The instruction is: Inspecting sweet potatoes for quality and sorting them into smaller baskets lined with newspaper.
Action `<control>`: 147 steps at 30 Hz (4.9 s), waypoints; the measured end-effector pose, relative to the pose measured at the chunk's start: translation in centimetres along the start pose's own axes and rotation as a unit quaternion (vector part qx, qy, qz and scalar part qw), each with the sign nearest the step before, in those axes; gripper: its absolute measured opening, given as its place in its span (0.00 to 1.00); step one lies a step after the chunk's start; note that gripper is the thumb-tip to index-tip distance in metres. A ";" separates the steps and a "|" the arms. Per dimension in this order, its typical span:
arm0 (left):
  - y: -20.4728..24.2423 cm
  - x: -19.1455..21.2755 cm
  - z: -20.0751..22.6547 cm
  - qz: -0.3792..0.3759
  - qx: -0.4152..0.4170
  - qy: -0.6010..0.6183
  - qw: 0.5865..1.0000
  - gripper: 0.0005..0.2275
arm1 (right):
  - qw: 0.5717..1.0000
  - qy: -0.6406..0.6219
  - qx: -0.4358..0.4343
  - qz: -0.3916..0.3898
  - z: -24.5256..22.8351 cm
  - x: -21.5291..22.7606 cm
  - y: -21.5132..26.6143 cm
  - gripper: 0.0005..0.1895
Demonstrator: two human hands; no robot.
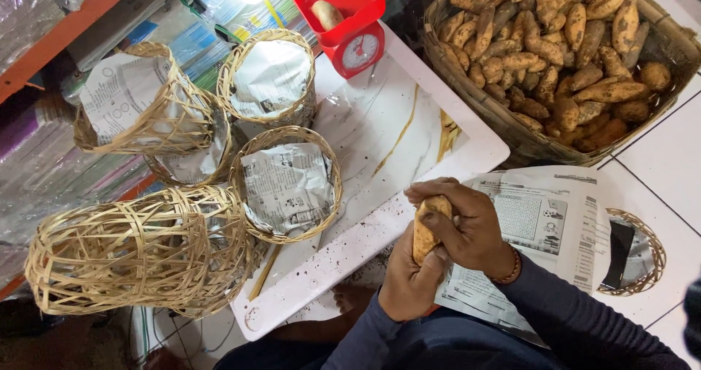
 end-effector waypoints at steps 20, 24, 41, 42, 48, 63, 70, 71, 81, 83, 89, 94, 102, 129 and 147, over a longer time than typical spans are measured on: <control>0.1 1.8 1.4 0.063 -0.020 -0.112 0.992 0.19 | 1.000 0.010 -0.014 -0.025 0.1 -0.5 -0.2 0.29; -0.6 1.4 2.6 0.042 -0.045 -0.163 0.985 0.19 | 0.998 -0.057 -0.021 -0.025 0.2 -1.6 -0.4 0.11; 0.3 2.5 -1.3 0.080 -0.059 -0.236 0.967 0.18 | 0.930 -0.303 -0.206 0.016 5.5 -3.0 0.3 0.13; 0.2 2.5 -1.3 0.086 -0.042 -0.226 0.969 0.16 | 0.878 -0.399 -0.263 0.023 6.7 -3.4 0.3 0.23; -0.5 2.8 -0.3 0.043 -0.001 -0.135 0.990 0.25 | 0.988 -0.125 -0.075 -0.059 1.2 -3.2 -0.3 0.18; 1.5 0.4 -2.7 -0.061 0.177 0.303 0.934 0.04 | 0.994 -0.072 -0.025 -0.080 0.6 -2.9 0.8 0.15; 2.4 -1.1 -2.3 -0.085 0.138 0.238 0.957 0.08 | 0.869 -0.424 -0.247 -0.069 4.7 -3.3 1.1 0.22; 2.1 -1.0 -1.9 -0.079 0.141 0.239 0.958 0.08 | 0.876 -0.417 -0.221 -0.099 3.8 -3.4 0.8 0.20; 5.8 -4.4 -3.9 -0.246 0.270 0.529 0.766 0.10 | 0.718 -0.531 -0.095 -0.440 -1.3 -5.5 1.5 0.14; 5.9 -3.9 -5.0 -0.220 0.282 0.511 0.781 0.09 | 0.753 -0.513 -0.110 -0.397 -1.2 -5.7 1.1 0.12; 2.6 1.1 -3.2 -0.022 0.150 -0.035 0.988 0.15 | 0.962 -0.185 -0.187 -0.075 3.9 -3.3 0.3 0.05; 1.4 2.8 -0.6 0.164 0.009 -0.481 0.861 0.19 | 0.808 -0.421 -0.358 0.203 7.1 -1.9 1.1 0.10; 0.5 3.1 2.8 0.001 0.000 -0.240 0.971 0.24 | 0.976 -0.077 -0.194 -0.065 4.1 -1.4 0.7 0.08; 2.1 7.4 2.7 0.161 -0.141 0.031 0.976 0.29 | 0.855 -0.372 -0.310 -0.187 6.4 -7.8 7.5 0.19; 2.9 5.8 0.2 0.114 -0.042 0.305 0.945 0.26 | 0.780 -0.525 -0.255 -0.226 5.0 -9.6 9.5 0.25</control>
Point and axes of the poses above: each hand's wrist, its own y-axis away from the middle knuckle, its own x-axis out of the back of the hand, z = x × y, the point moved 9 cm from there along -y, towards the middle knuckle, and after that the axes turned 4 degrees about -x, right-handed, at the moved point
